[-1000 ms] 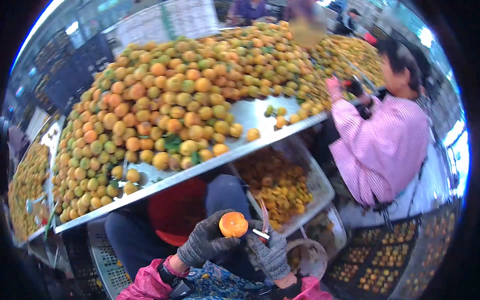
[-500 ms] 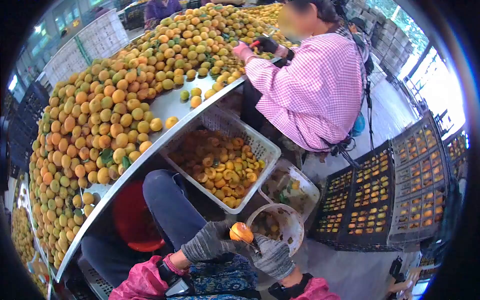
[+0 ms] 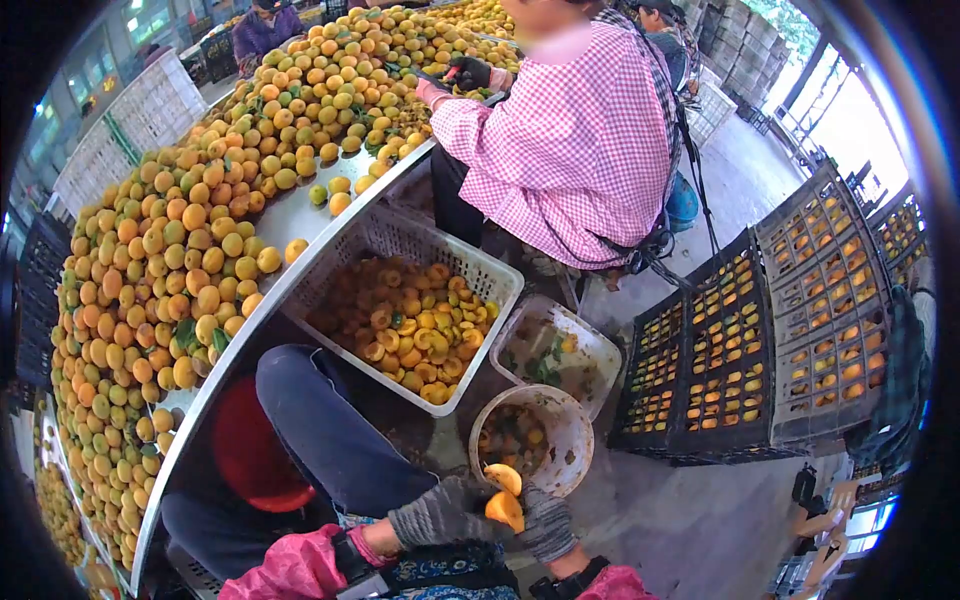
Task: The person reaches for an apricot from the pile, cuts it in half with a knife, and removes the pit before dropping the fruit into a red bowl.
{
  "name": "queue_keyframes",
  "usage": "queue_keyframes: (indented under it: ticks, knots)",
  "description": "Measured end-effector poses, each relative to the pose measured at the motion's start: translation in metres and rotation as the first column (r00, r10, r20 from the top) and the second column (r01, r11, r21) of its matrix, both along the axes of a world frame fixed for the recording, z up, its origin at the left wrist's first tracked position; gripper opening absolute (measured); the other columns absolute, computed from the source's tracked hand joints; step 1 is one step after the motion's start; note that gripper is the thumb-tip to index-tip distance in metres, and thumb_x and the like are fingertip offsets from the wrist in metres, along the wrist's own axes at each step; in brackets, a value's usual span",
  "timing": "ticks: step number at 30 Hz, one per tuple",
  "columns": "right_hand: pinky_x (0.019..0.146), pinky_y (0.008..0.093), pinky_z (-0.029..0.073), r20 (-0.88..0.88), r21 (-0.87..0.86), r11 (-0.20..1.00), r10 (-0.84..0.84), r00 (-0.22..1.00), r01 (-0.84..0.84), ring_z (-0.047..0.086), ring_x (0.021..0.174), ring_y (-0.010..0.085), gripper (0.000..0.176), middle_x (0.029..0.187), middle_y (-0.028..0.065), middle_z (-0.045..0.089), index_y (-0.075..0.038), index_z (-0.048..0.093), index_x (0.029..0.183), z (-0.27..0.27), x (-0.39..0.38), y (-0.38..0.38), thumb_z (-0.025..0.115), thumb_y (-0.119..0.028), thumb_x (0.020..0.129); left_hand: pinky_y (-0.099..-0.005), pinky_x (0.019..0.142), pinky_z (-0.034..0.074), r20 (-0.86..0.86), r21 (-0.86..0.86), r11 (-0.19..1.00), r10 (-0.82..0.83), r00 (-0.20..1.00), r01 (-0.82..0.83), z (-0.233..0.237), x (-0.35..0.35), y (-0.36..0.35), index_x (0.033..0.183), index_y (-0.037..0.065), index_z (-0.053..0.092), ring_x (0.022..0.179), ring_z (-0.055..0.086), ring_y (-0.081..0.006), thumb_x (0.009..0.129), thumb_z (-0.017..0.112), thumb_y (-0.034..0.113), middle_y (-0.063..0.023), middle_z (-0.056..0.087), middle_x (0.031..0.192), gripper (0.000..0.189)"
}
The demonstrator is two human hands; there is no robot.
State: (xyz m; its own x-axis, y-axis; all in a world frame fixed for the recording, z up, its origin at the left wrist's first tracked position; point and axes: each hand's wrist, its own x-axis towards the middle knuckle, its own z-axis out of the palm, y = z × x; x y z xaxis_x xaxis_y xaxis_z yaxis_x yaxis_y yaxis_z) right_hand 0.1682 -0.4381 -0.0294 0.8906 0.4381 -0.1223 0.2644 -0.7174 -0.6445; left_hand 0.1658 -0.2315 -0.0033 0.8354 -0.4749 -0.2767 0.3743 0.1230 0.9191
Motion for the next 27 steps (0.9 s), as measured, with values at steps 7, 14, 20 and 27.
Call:
queue_keyframes:
  ticks: [7,14,20,27]
  knots:
    - [0.066,0.0416,0.052,0.075,-0.049,0.969,-0.240,0.968,0.244,0.065,0.079,0.0365,0.026,0.085,0.0181,0.066,-0.008,0.064,0.104,-0.017,-0.007,-0.016,0.063,-0.016,0.080,-0.0304,0.094,0.046,0.054,0.123,0.991,0.054,0.997,-0.060,-0.004,0.007,-0.001,0.124,-0.003,0.054,0.103,0.061,-0.0173,0.076,0.078,0.011,-0.0121,0.066,0.112,0.055]
    - [0.069,0.0441,0.051,-0.015,-0.323,0.946,-0.026,1.000,0.019,0.064,0.080,0.0369,0.029,0.084,0.0183,0.065,-0.011,0.062,0.107,-0.027,-0.004,-0.017,0.062,-0.021,0.079,-0.0320,0.095,0.046,0.293,0.348,0.933,-0.023,0.956,-0.085,0.016,0.001,0.008,0.125,-0.004,0.053,0.106,0.061,-0.0189,0.078,0.075,0.008,-0.0140,0.064,0.116,0.053]
    - [0.072,0.0398,0.051,-0.087,-0.174,0.953,-0.267,0.960,0.249,0.065,0.082,0.0367,0.025,0.087,0.0192,0.067,-0.007,0.063,0.101,-0.053,-0.013,-0.032,0.064,-0.023,0.083,-0.0318,0.098,0.044,0.118,-0.194,0.963,0.210,0.971,-0.185,0.023,0.004,0.019,0.131,-0.001,0.048,0.110,0.057,-0.0164,0.078,0.073,0.004,-0.0096,0.061,0.122,0.059]
    - [0.048,0.0251,0.046,-0.448,0.477,0.756,-0.229,0.864,0.448,0.057,0.055,0.0124,0.034,0.073,0.0048,0.062,-0.001,0.059,0.106,0.064,0.024,0.065,0.063,-0.030,0.089,-0.0331,0.102,0.041,0.204,-0.121,0.883,0.470,0.859,-0.454,0.056,-0.030,0.093,0.136,0.003,0.044,0.116,0.053,-0.0144,0.077,0.076,0.004,-0.0057,0.056,0.128,0.067]
